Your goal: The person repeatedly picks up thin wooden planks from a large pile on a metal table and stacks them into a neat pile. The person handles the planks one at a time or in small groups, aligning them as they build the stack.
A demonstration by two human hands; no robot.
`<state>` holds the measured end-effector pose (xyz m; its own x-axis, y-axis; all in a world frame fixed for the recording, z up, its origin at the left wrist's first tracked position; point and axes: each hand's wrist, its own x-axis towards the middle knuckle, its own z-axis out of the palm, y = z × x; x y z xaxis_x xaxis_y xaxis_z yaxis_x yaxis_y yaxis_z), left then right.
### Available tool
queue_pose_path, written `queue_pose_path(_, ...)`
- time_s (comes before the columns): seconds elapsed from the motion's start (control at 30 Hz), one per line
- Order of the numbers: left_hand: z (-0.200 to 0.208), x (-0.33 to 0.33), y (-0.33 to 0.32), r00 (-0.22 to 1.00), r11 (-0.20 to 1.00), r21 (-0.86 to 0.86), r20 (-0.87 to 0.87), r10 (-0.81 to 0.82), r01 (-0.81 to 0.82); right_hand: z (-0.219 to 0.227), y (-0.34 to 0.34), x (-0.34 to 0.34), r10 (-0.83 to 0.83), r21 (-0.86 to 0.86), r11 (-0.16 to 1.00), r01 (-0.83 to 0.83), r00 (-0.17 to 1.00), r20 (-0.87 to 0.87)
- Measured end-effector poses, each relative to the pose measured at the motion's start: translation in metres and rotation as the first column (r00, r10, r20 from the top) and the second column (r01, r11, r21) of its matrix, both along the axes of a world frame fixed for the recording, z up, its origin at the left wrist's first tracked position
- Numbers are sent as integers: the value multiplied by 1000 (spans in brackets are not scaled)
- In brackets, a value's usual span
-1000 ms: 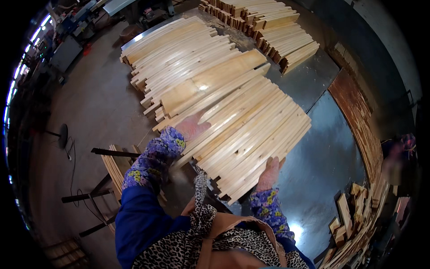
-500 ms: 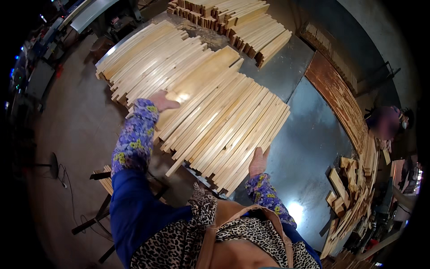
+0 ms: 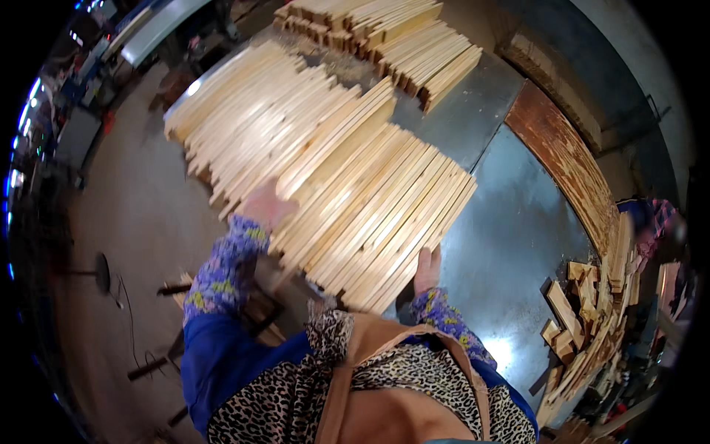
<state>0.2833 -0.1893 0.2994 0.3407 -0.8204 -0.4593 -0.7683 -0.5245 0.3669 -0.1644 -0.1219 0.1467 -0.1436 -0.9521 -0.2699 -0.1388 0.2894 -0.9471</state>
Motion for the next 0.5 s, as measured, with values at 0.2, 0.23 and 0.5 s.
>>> queue_pose_path(0.2,-9,-78,-84,975,993,-120,-220,-17,-10,4,-7,0,-57,-119,992,40,988,-143)
queue_pose_path(0.23,-10,-102,-117,967,992,-122,-253,-38,7,9,-11,2,-19,-132,991,2,991,-129)
queue_pose_path(0.5,-110,-335,-432,988,945,-315,-91,-122,87,15,-15,-20,-39,-169,986,-5,966,-257)
